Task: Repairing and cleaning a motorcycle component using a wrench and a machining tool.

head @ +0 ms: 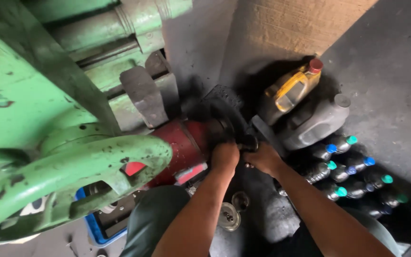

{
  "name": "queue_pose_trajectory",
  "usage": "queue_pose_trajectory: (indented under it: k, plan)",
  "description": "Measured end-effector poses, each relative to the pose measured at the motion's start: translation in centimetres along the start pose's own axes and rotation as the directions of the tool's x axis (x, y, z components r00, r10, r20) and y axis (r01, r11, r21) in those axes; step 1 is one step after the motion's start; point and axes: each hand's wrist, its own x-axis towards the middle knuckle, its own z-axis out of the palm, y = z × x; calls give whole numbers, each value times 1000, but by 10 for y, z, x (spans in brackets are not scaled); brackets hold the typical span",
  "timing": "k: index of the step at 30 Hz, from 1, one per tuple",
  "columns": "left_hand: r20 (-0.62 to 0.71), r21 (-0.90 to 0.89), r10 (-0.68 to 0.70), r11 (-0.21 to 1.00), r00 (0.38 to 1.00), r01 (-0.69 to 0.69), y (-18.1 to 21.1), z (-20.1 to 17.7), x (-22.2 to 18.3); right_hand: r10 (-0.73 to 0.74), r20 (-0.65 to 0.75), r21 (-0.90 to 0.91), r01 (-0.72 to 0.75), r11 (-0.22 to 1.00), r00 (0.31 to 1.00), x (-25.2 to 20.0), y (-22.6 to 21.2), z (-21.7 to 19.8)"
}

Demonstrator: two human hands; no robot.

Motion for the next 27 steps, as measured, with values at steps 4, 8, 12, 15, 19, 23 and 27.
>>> queue_pose_trajectory:
  k: [4, 8, 12, 15, 19, 23, 27]
  plan:
    - [-169, 209, 142, 972, 975, -105, -6, -1, 2, -2, 33, 58, 0, 998, 999, -6, -25, 3]
    - [-256, 42, 158, 987, 954, -152, 11, -31, -19, -74, 62, 108, 67, 992, 995, -20, -22, -15]
    - [-256, -45, 243, 964, 936, -263, 67, -133, -87, -163, 191, 187, 128, 974, 968, -34, -12, -59]
    - [-266, -440, 266, 822, 927, -362, 87, -171, -102, -214, 166, 72, 204, 976, 963, -29, -2, -92]
    - [-371, 13, 541, 816, 755, -578, 31, -33, -28, -141, 96, -154, 155, 976, 985, -36, -10, -67]
    - [-162, 120, 149, 984, 975, -131, -6, 41, 15, -145, -105, -181, 124, 976, 984, -18, -7, -19]
    - [7, 264, 27, 964, 1000, -28, -11, 26, 10, -77, -79, -127, 67, 990, 994, -14, -15, 1]
